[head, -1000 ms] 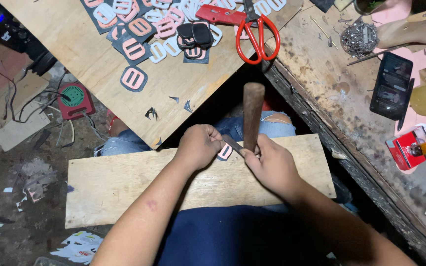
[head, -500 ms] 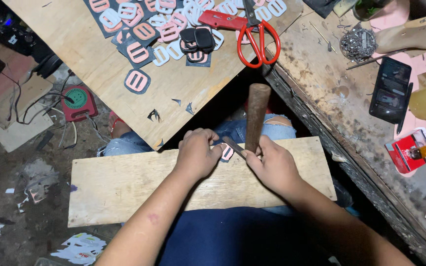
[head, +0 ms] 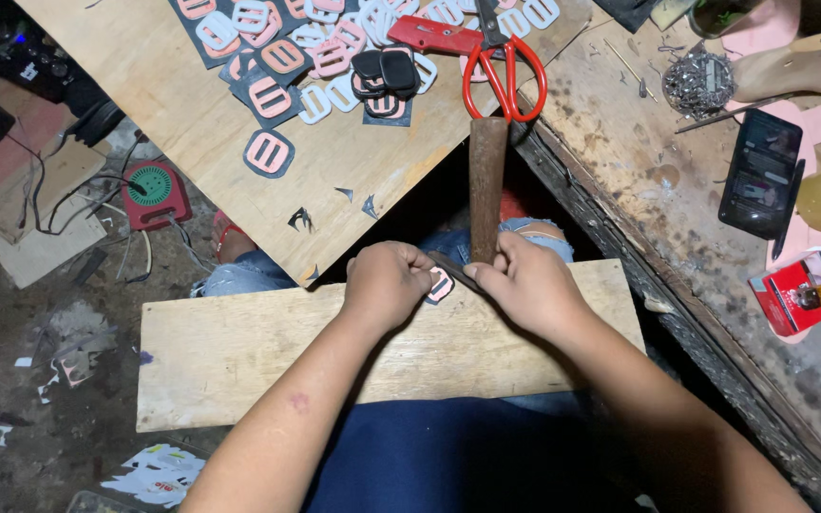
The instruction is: The person uses a curved metal tool to press and shape small pink and black shoe parts on a wooden board. The person repeatedly picks up parts, presses them with the tool, and places them back on the table.
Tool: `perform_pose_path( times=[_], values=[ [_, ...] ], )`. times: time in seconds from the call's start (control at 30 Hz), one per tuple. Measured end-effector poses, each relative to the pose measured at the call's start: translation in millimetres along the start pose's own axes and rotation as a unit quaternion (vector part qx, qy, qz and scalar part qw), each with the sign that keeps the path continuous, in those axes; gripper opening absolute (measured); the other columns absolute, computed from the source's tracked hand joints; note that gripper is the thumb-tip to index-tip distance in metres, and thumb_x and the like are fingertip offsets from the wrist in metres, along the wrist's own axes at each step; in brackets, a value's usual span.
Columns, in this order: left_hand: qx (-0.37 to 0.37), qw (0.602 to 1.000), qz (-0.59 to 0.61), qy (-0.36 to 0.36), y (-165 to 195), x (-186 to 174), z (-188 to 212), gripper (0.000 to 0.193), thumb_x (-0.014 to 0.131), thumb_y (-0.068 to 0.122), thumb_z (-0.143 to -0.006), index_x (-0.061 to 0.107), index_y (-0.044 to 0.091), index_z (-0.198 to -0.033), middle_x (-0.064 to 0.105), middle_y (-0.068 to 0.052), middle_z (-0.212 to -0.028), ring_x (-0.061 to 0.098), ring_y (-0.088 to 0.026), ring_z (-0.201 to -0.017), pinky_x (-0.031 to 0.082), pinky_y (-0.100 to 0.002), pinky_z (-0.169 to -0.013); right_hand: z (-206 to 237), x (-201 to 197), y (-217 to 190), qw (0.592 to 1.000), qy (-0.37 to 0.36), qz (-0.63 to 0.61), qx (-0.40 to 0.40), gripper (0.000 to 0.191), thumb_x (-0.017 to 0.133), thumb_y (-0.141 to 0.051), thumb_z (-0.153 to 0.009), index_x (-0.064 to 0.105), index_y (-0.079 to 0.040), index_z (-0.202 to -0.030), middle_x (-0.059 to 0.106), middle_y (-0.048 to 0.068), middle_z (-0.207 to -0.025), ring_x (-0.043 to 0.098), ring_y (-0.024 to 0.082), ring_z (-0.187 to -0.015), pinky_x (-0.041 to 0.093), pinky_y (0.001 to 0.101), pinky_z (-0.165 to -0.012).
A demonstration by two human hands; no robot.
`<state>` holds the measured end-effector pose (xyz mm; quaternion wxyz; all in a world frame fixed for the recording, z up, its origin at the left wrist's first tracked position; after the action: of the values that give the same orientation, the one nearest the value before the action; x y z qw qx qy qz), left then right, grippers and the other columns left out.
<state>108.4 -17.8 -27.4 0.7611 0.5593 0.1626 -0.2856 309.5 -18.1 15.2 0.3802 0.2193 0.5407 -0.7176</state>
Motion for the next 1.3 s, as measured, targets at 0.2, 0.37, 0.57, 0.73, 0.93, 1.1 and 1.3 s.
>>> perform_pose_path(
  times=[0.2, 0.37, 0.57, 0.73, 0.93, 1.1, 1.3],
  values=[
    [0.035, 0.999, -0.040, 0.012, 4, 0, -1, 0.011, 0.082, 0.023, -0.074, 0.081, 0.013, -0.079, 0.076, -0.010, -0.073, 0.073, -0.027, -0.071, 0.051, -0.040, -0.080, -20, -8, -5, 0.997, -0.038, 0.060, -0.017, 0.035, 0.079, -0.034, -0.081, 0.064, -0.002, -0.077, 0.066, 0.011, -0.063, 0.064, 0.025, -0.056, 0.049, 0.0401, -0.056],
    [0.024, 0.999, -0.027, 0.008, 1, 1, -3, 0.012, 0.082, 0.024, -0.073, 0.080, 0.013, -0.077, 0.076, -0.009, -0.074, 0.073, -0.026, -0.072, 0.053, -0.038, -0.080, -27, -17, -2, 0.993, -0.047, 0.089, -0.069, 0.036, 0.081, -0.032, -0.076, 0.063, 0.000, -0.074, 0.067, 0.014, -0.066, 0.065, 0.030, -0.061, 0.051, 0.0439, -0.059],
    [0.027, 0.999, -0.031, -0.002, -2, 4, -2, 0.009, 0.080, 0.022, -0.075, 0.081, 0.013, -0.077, 0.076, -0.008, -0.073, 0.073, -0.025, -0.074, 0.051, -0.039, -0.082, -7, -18, 6, 0.976, -0.008, 0.107, -0.187, 0.031, 0.079, -0.028, -0.075, 0.062, -0.002, -0.073, 0.063, 0.013, -0.065, 0.061, 0.032, -0.070, 0.049, 0.0454, -0.062],
    [0.030, 0.999, -0.029, 0.002, -2, 4, 0, 0.015, 0.081, 0.023, -0.075, 0.076, 0.012, -0.085, 0.074, -0.005, -0.081, 0.070, -0.026, -0.083, 0.049, -0.041, -0.084, -3, -22, 14, 0.995, 0.011, 0.047, -0.092, 0.033, 0.079, -0.031, -0.079, 0.063, -0.002, -0.078, 0.060, 0.010, -0.069, 0.059, 0.027, -0.064, 0.048, 0.0402, -0.059],
    [0.134, 0.988, -0.075, 0.033, 6, 13, 11, 0.006, 0.079, 0.018, -0.076, 0.079, 0.013, -0.081, 0.072, -0.006, -0.088, 0.061, -0.028, -0.096, 0.040, -0.045, -0.083, -1, -17, 15, 0.999, -0.002, 0.009, -0.053, 0.034, 0.077, -0.032, -0.082, 0.064, -0.002, -0.080, 0.060, 0.009, -0.064, 0.059, 0.022, -0.057, 0.048, 0.0378, -0.055],
    [0.119, 0.990, -0.067, 0.038, 4, 11, 10, 0.007, 0.080, 0.018, -0.075, 0.076, 0.012, -0.077, 0.072, -0.006, -0.084, 0.063, -0.027, -0.092, 0.039, -0.044, -0.082, 2, -7, 9, 0.999, -0.022, 0.039, -0.009, 0.032, 0.076, -0.032, -0.082, 0.064, -0.003, -0.084, 0.064, 0.009, -0.063, 0.062, 0.024, -0.055, 0.048, 0.0400, -0.054],
    [0.124, 0.988, -0.077, 0.042, 7, 9, 10, 0.009, 0.080, 0.018, -0.075, 0.074, 0.011, -0.073, 0.071, -0.005, -0.078, 0.064, -0.028, -0.088, 0.039, -0.043, -0.082, 26, -2, 8, 0.998, 0.004, 0.057, -0.038, 0.033, 0.075, -0.034, -0.084, 0.064, -0.004, -0.087, 0.066, 0.011, -0.066, 0.066, 0.030, -0.060, 0.049, 0.0427, -0.057]
  ],
)
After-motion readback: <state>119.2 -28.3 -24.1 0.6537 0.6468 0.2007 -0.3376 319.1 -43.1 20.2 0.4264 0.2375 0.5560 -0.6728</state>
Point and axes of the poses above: each hand's wrist, its own z-axis away from the middle knuckle, its own x-axis out of the palm, y = z × x, the point moved 1 cm from there along -z, towards the middle knuckle
